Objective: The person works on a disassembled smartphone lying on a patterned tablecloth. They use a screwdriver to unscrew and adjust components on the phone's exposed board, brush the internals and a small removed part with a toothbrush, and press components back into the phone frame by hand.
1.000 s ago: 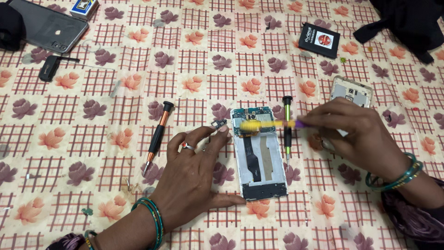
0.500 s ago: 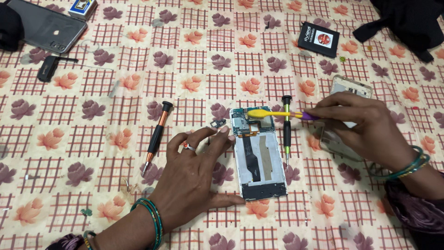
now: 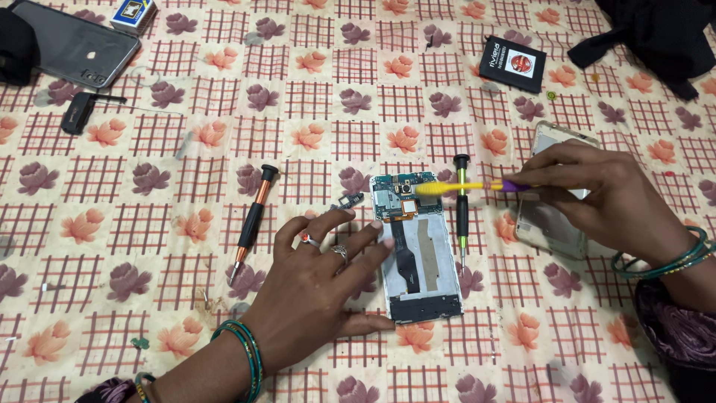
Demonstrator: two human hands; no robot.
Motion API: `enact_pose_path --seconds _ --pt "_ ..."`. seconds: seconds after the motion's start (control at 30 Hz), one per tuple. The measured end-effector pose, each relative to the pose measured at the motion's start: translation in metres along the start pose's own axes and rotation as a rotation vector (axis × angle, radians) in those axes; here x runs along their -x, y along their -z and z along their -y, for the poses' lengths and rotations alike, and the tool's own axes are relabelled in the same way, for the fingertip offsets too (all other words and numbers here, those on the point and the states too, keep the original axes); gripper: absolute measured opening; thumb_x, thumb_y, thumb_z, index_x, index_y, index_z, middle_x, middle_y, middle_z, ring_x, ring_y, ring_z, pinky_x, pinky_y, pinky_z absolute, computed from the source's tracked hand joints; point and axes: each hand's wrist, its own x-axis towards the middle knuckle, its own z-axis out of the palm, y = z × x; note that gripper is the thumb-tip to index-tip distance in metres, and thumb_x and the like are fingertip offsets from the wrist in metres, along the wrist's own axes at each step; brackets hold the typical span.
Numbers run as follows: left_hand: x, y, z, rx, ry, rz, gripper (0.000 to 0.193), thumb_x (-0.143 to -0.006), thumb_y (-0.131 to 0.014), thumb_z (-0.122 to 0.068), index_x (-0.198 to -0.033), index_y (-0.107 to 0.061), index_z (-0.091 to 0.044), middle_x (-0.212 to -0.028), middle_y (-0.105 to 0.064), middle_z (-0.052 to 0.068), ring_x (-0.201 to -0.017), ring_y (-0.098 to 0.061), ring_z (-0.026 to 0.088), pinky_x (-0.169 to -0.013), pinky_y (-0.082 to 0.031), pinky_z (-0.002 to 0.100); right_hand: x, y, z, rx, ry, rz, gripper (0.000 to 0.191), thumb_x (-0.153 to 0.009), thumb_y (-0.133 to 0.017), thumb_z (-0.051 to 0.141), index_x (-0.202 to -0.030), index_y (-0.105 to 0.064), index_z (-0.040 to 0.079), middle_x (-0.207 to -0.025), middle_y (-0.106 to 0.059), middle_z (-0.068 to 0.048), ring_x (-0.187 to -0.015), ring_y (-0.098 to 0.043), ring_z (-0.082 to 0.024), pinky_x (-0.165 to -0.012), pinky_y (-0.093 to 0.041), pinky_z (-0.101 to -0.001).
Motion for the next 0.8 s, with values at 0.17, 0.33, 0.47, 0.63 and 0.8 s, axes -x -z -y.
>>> enact_pose_path --seconds 0.17,0.33,0.47,0.63,0.8 --pt "0.001 0.000 0.000 -0.011 -0.030 -0.024 0.069 -0.076 -0.076 -0.062 -0.121 -0.069 -0.011 -0.137 -0.062 0.014 -0.135 -0.047 0.037 -0.110 -0.026 0.059 -0.003 -0.006 -0.005 0.164 -0.035 -0.056 0.031 -0.079 -0.080 0.007 -0.109 -0.080 0.015 -0.104 -0.075 -0.005 -0.087 -0.074 -0.019 -0.070 -0.063 -0.0297" --pt "0.001 -0.001 0.000 -0.017 -0.030 -0.019 0.068 -0.076 -0.076 -0.062 -0.119 -0.069 -0.009 -0.136 -0.062 0.014 -0.136 -0.047 0.038 -0.110 -0.027 0.060 -0.003 -0.011 -0.006 0.077 0.078 -0.101 0.032 -0.078 -0.078 0.008 -0.110 -0.079 0.015 -0.106 -0.074 -0.005 -0.091 -0.072 -0.017 -0.073 -0.064 -0.0283" --pt "0.000 -0.001 0.000 -0.017 -0.029 -0.015 0.068 -0.077 -0.076 -0.061 -0.119 -0.069 -0.008 -0.135 -0.063 0.014 -0.135 -0.047 0.038 -0.110 -0.027 0.060 -0.006 -0.017 0.002 0.170 0.123 -0.201 0.036 -0.081 -0.078 0.004 -0.116 -0.077 0.013 -0.107 -0.073 -0.007 -0.095 -0.069 -0.020 -0.076 -0.060 -0.0340" --pt "0.000 -0.001 0.000 -0.017 -0.034 -0.019 0.068 -0.077 -0.076 -0.061 -0.119 -0.069 -0.008 -0.135 -0.063 0.014 -0.134 -0.048 0.038 -0.109 -0.027 0.060 -0.010 -0.032 0.025 0.054 0.192 -0.173 0.041 -0.079 -0.076 -0.004 -0.115 -0.077 0.014 -0.107 -0.073 -0.006 -0.096 -0.069 -0.021 -0.075 -0.062 -0.0314" --pt "0.000 -0.001 0.000 -0.017 -0.033 -0.012 0.068 -0.077 -0.077 -0.060 -0.119 -0.069 -0.008 -0.136 -0.062 0.014 -0.135 -0.048 0.037 -0.110 -0.027 0.059 -0.012 -0.031 0.032 0.208 0.205 -0.198 0.046 -0.073 -0.077 -0.007 -0.116 -0.077 0.009 -0.112 -0.072 -0.009 -0.103 -0.067 -0.025 -0.083 -0.060 -0.0353"
